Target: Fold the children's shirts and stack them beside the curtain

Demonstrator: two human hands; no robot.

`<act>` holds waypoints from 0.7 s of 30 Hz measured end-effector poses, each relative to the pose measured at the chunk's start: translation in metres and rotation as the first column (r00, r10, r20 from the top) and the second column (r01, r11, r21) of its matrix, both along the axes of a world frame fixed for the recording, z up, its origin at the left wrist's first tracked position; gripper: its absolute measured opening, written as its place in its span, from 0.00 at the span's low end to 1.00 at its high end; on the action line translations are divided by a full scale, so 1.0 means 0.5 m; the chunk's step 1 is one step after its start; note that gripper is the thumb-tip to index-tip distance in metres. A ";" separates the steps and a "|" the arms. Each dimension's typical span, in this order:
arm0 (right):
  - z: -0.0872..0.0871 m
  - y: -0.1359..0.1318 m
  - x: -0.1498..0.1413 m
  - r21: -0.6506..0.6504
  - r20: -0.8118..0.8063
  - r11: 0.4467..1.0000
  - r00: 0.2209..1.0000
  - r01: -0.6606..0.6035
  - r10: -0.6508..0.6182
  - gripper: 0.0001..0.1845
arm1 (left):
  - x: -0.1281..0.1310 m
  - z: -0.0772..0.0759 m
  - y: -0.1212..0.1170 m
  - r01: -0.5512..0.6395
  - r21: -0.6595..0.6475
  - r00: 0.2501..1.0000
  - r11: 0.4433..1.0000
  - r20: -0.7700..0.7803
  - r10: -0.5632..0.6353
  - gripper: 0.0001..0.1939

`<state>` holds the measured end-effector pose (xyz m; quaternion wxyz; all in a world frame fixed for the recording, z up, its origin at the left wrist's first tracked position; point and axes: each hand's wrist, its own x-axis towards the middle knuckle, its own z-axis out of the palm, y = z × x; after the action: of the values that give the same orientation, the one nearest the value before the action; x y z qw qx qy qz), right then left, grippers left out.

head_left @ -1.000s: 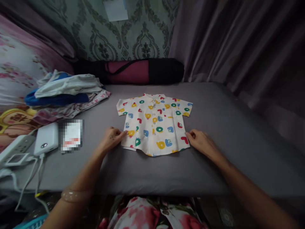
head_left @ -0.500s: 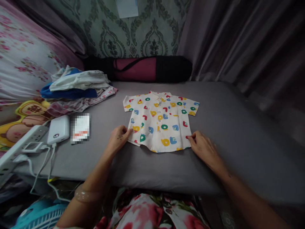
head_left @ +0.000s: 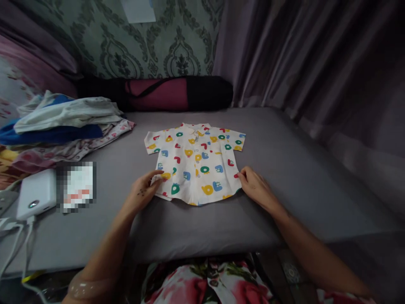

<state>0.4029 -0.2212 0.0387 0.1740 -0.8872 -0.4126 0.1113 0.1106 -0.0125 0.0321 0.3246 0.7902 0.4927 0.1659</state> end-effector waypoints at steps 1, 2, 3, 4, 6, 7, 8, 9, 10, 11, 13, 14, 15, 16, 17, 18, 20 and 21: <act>0.000 0.002 0.000 0.025 -0.039 0.999 0.999 0.029 -0.028 0.10 | 0.000 -0.001 0.002 0.043 -0.016 0.999 0.999 0.021 -0.042 0.23; 0.000 0.004 0.001 0.046 -0.081 0.998 0.996 0.052 -0.048 0.11 | 0.000 -0.002 0.004 0.075 -0.028 0.996 0.997 0.039 -0.074 0.24; 0.000 0.006 0.002 0.060 -0.122 0.996 0.991 0.069 -0.061 0.13 | 0.000 -0.003 0.006 0.096 -0.041 0.994 0.995 0.057 -0.093 0.26; 0.000 0.007 0.003 0.068 -0.156 0.995 0.986 0.075 -0.063 0.14 | -0.001 -0.003 0.008 0.100 -0.047 0.993 0.994 0.067 -0.096 0.26; -0.001 0.008 0.009 0.075 -0.189 0.996 0.982 0.041 -0.026 0.16 | -0.005 0.000 0.012 0.105 -0.059 0.993 0.993 0.066 -0.101 0.27; -0.001 0.006 0.013 0.079 -0.178 0.997 0.984 0.006 0.008 0.17 | -0.009 0.004 0.015 0.116 -0.064 0.992 0.991 0.061 -0.112 0.28; -0.001 0.003 0.018 0.079 -0.152 0.996 0.987 -0.032 0.044 0.18 | -0.014 0.009 0.019 0.131 -0.066 0.990 0.989 0.053 -0.128 0.28; 0.000 -0.002 0.023 0.070 -0.116 0.995 0.990 -0.069 0.077 0.19 | -0.021 0.013 0.023 0.151 -0.069 0.988 0.986 0.046 -0.148 0.29; 0.001 -0.007 0.028 0.053 -0.083 0.993 0.990 -0.109 0.113 0.19 | -0.029 0.018 0.027 0.171 -0.071 0.985 0.983 0.034 -0.169 0.29; 0.003 -0.012 0.032 0.031 -0.057 0.989 0.987 -0.146 0.147 0.20 | -0.036 0.021 0.031 0.188 -0.074 0.982 0.979 0.018 -0.187 0.30; 0.008 -0.020 0.036 -0.019 -0.031 0.978 0.978 -0.206 0.206 0.20 | -0.047 0.024 0.037 0.201 -0.074 0.979 0.977 -0.022 -0.203 0.31; 0.012 -0.022 0.036 -0.042 -0.026 0.972 0.973 -0.230 0.229 0.21 | -0.050 0.025 0.038 0.200 -0.073 0.978 0.977 -0.039 -0.203 0.31; 0.015 -0.023 0.034 -0.065 -0.018 0.967 0.969 -0.247 0.247 0.21 | -0.052 0.025 0.039 0.199 -0.073 0.978 0.977 -0.049 -0.203 0.31; 0.018 -0.024 0.032 -0.088 -0.006 0.963 0.967 -0.255 0.256 0.21 | -0.053 0.025 0.038 0.201 -0.076 0.977 0.977 -0.051 -0.205 0.31; 0.021 -0.024 0.031 -0.114 0.004 0.959 0.965 -0.261 0.263 0.22 | -0.053 0.025 0.037 0.207 -0.085 0.976 0.975 -0.050 -0.211 0.32; 0.024 -0.025 0.029 -0.140 0.007 0.953 0.962 -0.268 0.272 0.22 | -0.053 0.026 0.037 0.214 -0.098 0.974 0.972 -0.052 -0.220 0.31; 0.030 -0.027 0.031 -0.193 0.005 0.941 0.959 -0.278 0.284 0.23 | -0.055 0.031 0.041 0.230 -0.135 0.968 0.964 -0.072 -0.241 0.31; 0.035 -0.029 0.035 -0.216 0.002 0.934 0.957 -0.284 0.292 0.23 | -0.058 0.034 0.045 0.241 -0.160 0.962 0.957 -0.087 -0.257 0.31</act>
<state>0.4203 -0.2355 0.0561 0.0525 -0.8324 -0.5267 0.1641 0.0817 0.0101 0.0491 0.3738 0.8275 0.4167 0.0441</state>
